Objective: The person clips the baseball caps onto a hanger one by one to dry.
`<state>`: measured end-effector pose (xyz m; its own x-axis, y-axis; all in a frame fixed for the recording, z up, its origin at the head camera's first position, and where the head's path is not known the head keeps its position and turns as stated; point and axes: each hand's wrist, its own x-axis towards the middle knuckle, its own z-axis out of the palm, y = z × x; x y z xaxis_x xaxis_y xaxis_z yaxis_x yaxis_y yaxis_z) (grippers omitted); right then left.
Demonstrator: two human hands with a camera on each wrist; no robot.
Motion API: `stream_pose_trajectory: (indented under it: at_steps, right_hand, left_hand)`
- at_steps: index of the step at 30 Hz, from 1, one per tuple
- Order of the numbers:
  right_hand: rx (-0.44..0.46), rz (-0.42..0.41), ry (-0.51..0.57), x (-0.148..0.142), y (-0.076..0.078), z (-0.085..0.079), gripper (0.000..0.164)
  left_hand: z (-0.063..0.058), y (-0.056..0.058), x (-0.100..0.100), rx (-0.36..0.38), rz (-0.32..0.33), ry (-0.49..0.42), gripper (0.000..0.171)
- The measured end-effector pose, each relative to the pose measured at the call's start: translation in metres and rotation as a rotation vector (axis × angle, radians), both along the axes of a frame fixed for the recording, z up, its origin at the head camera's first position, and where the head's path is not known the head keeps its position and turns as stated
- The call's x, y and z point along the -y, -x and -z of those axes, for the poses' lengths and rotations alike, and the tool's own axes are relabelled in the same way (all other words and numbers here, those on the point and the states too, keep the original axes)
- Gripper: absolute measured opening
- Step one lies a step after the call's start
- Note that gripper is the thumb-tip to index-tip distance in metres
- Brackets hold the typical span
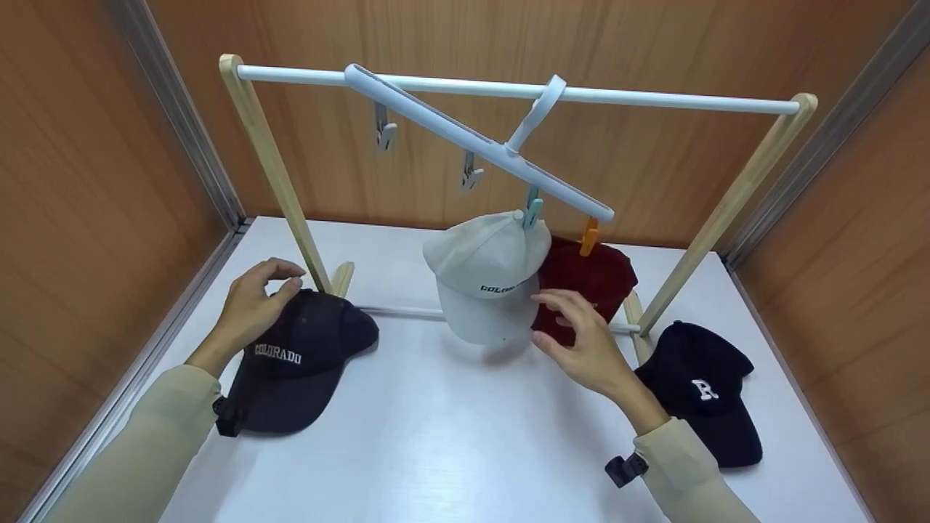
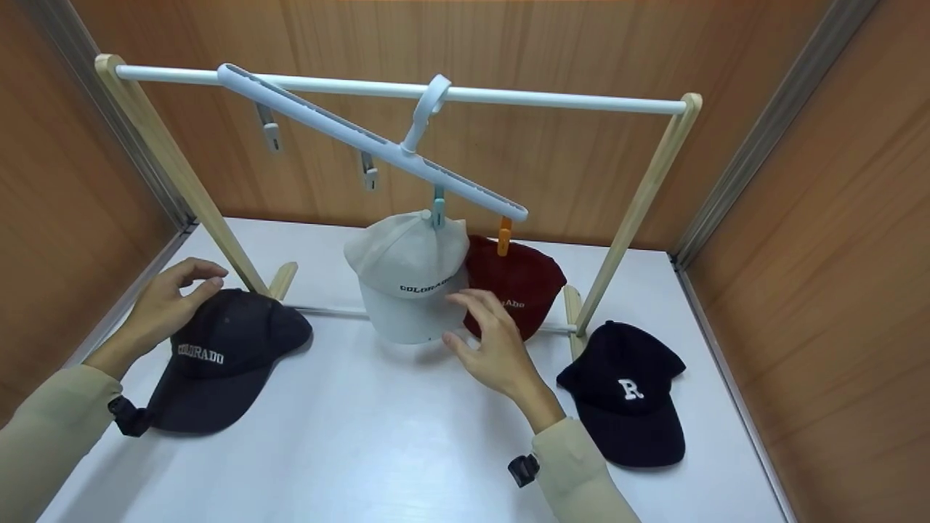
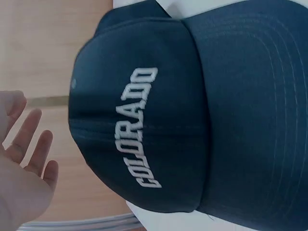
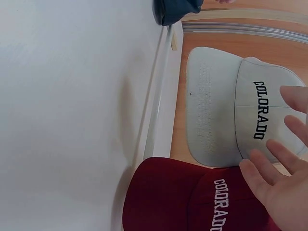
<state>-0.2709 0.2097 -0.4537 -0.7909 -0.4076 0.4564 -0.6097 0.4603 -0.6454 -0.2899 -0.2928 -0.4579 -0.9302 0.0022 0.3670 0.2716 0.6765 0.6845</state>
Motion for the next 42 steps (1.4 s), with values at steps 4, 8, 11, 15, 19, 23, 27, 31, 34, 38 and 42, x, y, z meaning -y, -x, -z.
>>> stream_pose_trajectory:
  at_steps: [4, 8, 11, 15, 19, 23, 27, 31, 34, 38, 42]
  right_hand:
    - [0.015, 0.004, 0.004, 0.002, -0.001, 0.004, 0.048]
    - [0.029, 0.010, 0.004, 0.005, -0.003, 0.006, 0.048]
    - [0.036, -0.004, 0.008, 0.006, -0.005, 0.006, 0.047]
    - [0.043, -0.018, 0.010, 0.008, -0.007, 0.008, 0.048]
    - [0.061, -0.020, 0.011, 0.009, -0.010, 0.011, 0.049]
    - [0.072, -0.042, 0.026, 0.011, -0.011, 0.014, 0.049]
    - [0.077, -0.057, 0.041, 0.013, -0.012, 0.016, 0.046]
    - [0.082, -0.056, 0.048, 0.015, -0.013, 0.019, 0.047]
    - [0.079, -0.045, 0.047, 0.018, -0.015, 0.022, 0.048]
    - [0.089, -0.047, 0.043, 0.019, -0.016, 0.026, 0.049]
    - [0.085, -0.068, 0.047, 0.019, -0.016, 0.028, 0.048]
  left_hand:
    - [0.005, 0.005, 0.009, 0.057, -0.012, -0.012, 0.022]
    - [0.009, 0.009, 0.017, 0.136, -0.022, -0.019, 0.028]
    - [0.010, 0.011, 0.021, 0.207, -0.014, -0.019, 0.033]
    - [0.010, 0.014, 0.024, 0.302, 0.026, -0.011, 0.043]
    - [0.011, 0.018, 0.025, 0.388, 0.076, -0.009, 0.048]
    - [0.016, 0.022, 0.027, 0.451, 0.099, -0.022, 0.049]
    - [0.020, 0.025, 0.032, 0.487, 0.107, -0.023, 0.050]
    - [0.018, 0.023, 0.034, 0.530, 0.122, -0.032, 0.050]
    - [0.020, 0.023, 0.036, 0.553, 0.127, -0.036, 0.052]
    - [0.028, 0.027, 0.039, 0.526, 0.119, -0.026, 0.052]
    - [0.030, 0.027, 0.038, 0.484, 0.104, -0.006, 0.046]
